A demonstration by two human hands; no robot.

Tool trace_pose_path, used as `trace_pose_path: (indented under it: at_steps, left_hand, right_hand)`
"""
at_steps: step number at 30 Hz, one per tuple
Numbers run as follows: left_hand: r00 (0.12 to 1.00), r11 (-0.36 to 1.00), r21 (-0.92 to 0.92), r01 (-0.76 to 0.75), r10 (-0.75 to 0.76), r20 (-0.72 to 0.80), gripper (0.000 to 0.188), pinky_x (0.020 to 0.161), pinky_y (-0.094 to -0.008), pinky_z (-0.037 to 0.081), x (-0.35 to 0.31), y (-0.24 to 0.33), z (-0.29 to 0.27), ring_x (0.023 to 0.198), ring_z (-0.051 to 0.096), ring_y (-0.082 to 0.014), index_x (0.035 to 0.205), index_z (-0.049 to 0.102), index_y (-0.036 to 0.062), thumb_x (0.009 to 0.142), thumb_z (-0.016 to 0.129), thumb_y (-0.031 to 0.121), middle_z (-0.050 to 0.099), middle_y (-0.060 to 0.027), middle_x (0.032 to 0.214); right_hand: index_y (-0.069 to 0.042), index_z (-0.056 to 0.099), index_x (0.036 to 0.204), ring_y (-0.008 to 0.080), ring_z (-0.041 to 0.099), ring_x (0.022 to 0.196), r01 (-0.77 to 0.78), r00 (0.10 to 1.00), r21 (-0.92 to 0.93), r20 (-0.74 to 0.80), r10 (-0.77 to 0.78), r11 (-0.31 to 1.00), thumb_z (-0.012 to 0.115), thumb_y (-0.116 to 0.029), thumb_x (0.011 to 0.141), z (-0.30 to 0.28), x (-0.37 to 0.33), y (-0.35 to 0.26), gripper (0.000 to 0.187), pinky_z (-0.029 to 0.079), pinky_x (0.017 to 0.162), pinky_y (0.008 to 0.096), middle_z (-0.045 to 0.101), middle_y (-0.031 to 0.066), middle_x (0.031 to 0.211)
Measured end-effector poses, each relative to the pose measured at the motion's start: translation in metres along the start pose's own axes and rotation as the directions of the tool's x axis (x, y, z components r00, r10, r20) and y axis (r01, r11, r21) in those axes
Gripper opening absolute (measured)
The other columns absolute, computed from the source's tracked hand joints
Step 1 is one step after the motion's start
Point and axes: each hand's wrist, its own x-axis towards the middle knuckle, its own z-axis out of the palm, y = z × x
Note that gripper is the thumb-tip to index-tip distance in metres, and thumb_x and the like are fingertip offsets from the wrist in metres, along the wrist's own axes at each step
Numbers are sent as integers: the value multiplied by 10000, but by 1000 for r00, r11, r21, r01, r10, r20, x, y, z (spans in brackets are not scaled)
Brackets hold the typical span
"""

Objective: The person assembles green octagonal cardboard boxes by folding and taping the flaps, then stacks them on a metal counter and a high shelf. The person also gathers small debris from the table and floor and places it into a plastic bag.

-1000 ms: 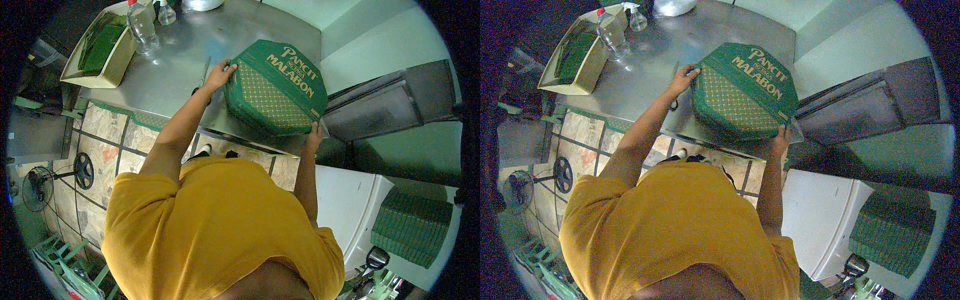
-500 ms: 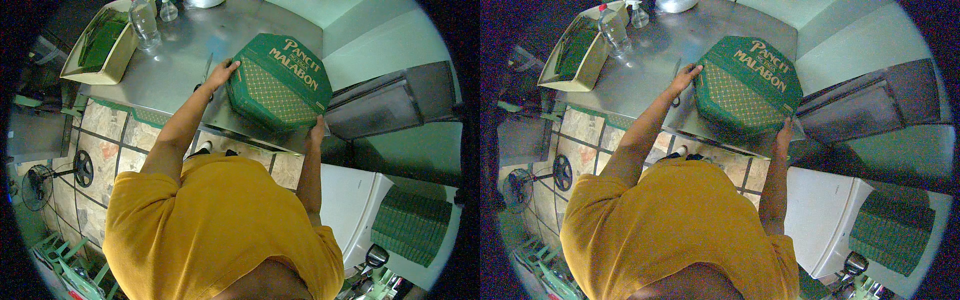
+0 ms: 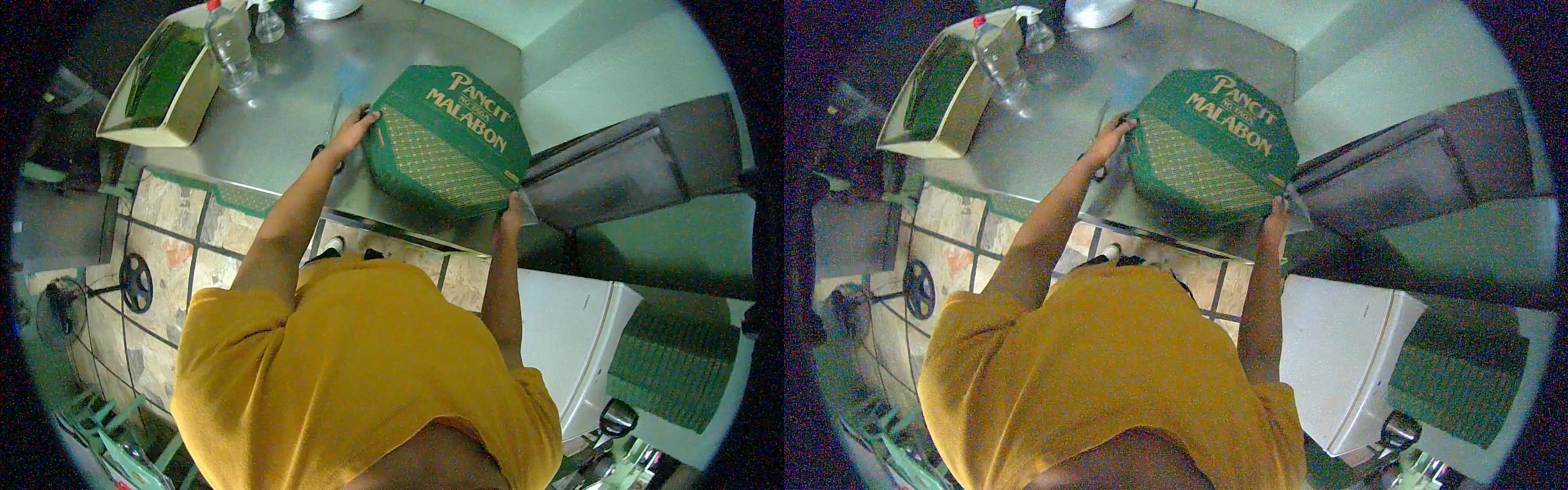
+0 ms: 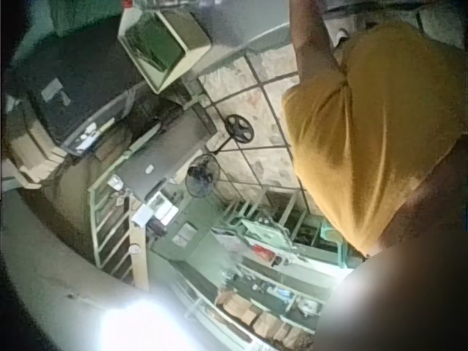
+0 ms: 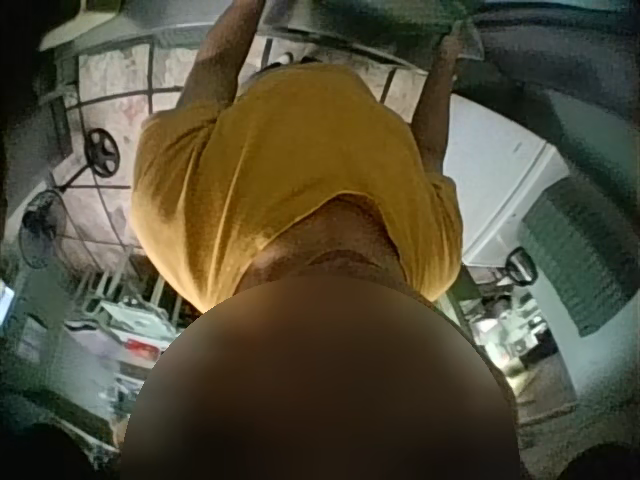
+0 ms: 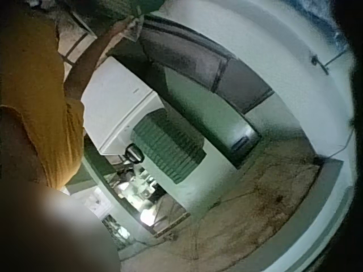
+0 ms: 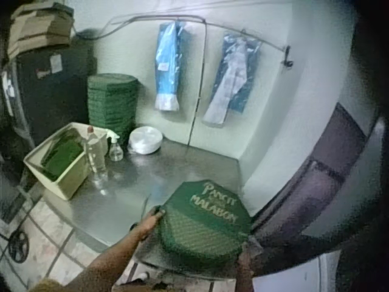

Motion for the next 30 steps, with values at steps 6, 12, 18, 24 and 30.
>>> trace_pose_path:
  at_steps: [6,12,18,24,30]
  left_hand:
    - [929,945,-176,276,-215,302,707,1014,-386,313,14,16,-1,1166,472,-245,1309,499,117,810,527,617,530,-81,1289]
    - [918,928,-133,348,-309,247,696,959,-393,326,25,5,0,1099,482,-219,1258,529,149,757,559,631,544,-77,1209]
    - [943,983,-60,173,-147,300,669,973,-421,357,-52,8,-20,1202,419,-243,1334,439,172,787,594,524,454,-70,1316]
    - [999,953,-301,46,-35,40,845,1080,-433,234,-241,16,-61,1308,307,-276,1427,268,74,769,614,476,366,-148,1391]
    - [922,927,-368,-73,-78,-380,998,1120,-412,159,-481,-2,-133,1373,204,-299,1460,124,20,762,615,537,249,-180,1464]
  right_hand:
    - [-54,507,1262,240,567,1001,-184,976,211,155,153,960,534,-477,907,6,21,-5,553,444,878,364,586,78,1142]
    - [-78,506,1260,256,553,1037,-297,945,315,232,231,901,521,-448,907,12,-1,-31,511,446,887,399,570,87,1179]
    - [-80,492,1287,276,523,1126,-325,901,345,396,177,881,505,-443,900,1,-46,-76,530,415,960,431,523,98,1283]
    - [-74,466,1319,287,506,1150,-368,811,249,558,177,896,512,-466,889,1,-111,-123,583,412,968,464,508,91,1311]
    - [-52,460,1297,295,560,1054,-298,704,-3,675,222,955,482,-428,913,89,-253,-119,538,494,844,445,536,127,1243]
